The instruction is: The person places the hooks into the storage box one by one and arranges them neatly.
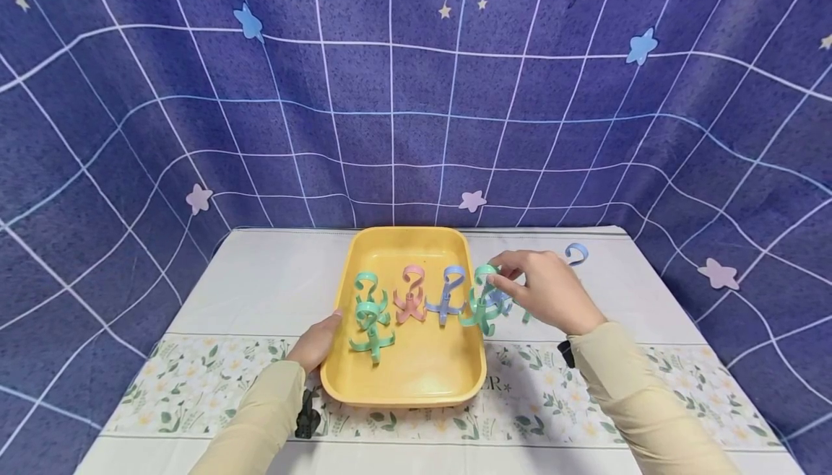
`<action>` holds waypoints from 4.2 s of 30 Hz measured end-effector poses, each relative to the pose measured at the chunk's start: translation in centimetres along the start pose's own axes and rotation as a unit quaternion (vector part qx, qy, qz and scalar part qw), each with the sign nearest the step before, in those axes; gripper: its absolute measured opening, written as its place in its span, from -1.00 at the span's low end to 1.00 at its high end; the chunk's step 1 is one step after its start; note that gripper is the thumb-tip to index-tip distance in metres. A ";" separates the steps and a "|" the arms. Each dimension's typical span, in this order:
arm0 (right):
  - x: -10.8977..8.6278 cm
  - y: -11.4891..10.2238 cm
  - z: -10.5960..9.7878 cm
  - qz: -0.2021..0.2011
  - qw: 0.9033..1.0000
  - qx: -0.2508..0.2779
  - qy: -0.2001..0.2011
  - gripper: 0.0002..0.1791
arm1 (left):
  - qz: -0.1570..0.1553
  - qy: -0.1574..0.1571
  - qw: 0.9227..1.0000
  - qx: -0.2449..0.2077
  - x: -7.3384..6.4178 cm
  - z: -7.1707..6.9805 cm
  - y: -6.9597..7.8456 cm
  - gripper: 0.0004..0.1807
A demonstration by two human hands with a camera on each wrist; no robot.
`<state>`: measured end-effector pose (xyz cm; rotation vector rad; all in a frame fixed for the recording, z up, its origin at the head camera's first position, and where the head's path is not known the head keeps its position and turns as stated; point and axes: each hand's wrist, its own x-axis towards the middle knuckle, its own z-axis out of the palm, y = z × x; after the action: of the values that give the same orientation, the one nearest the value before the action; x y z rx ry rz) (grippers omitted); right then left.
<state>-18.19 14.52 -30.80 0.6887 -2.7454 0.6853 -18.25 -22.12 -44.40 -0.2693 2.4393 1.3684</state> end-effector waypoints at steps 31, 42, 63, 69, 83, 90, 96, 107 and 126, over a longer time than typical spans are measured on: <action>1.8 -3.3 5.2 -0.014 0.997 0.065 -0.034 -0.84 | 0.008 0.001 1.000 -0.002 -0.4 0.0 0.4 -0.26; 1.9 -4.1 7.0 -0.029 0.995 0.082 -0.046 -0.84 | 0.010 0.003 1.000 -0.006 -0.4 0.1 0.0 -0.27; 2.0 -4.6 9.7 -0.026 0.994 0.095 -0.054 -0.91 | 0.012 0.000 1.000 -0.007 -0.3 0.0 -0.1 -0.26; 1.9 -4.6 10.1 -0.018 0.993 0.103 -0.058 -0.90 | 0.016 0.000 1.000 -0.001 -0.2 0.1 -0.3 -0.24; 1.8 -4.6 11.1 0.004 0.993 0.105 -0.049 -0.87 | 0.009 -0.006 1.000 -0.009 -0.2 0.0 -0.1 -0.25; 1.5 -4.3 11.4 -0.006 0.993 0.110 -0.035 -0.83 | 0.008 -0.003 1.000 -0.009 -0.2 0.1 -0.1 -0.25; 1.3 -4.2 11.3 -0.010 0.994 0.105 -0.041 -0.82 | 0.011 -0.001 1.000 -0.005 -0.1 0.2 -0.3 -0.24; 0.7 -3.7 10.1 -0.007 0.993 0.110 -0.048 -0.75 | 0.013 -0.002 1.000 -0.006 -0.2 0.1 -0.2 -0.26; 0.3 -2.2 7.9 0.000 0.993 0.107 -0.040 -0.75 | 0.009 -0.006 1.000 -0.002 -0.1 0.1 -0.2 -0.26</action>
<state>-18.14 8.80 -36.72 0.7770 -2.7681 0.9833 -18.11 -22.15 -44.58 -0.2397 2.4354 1.3794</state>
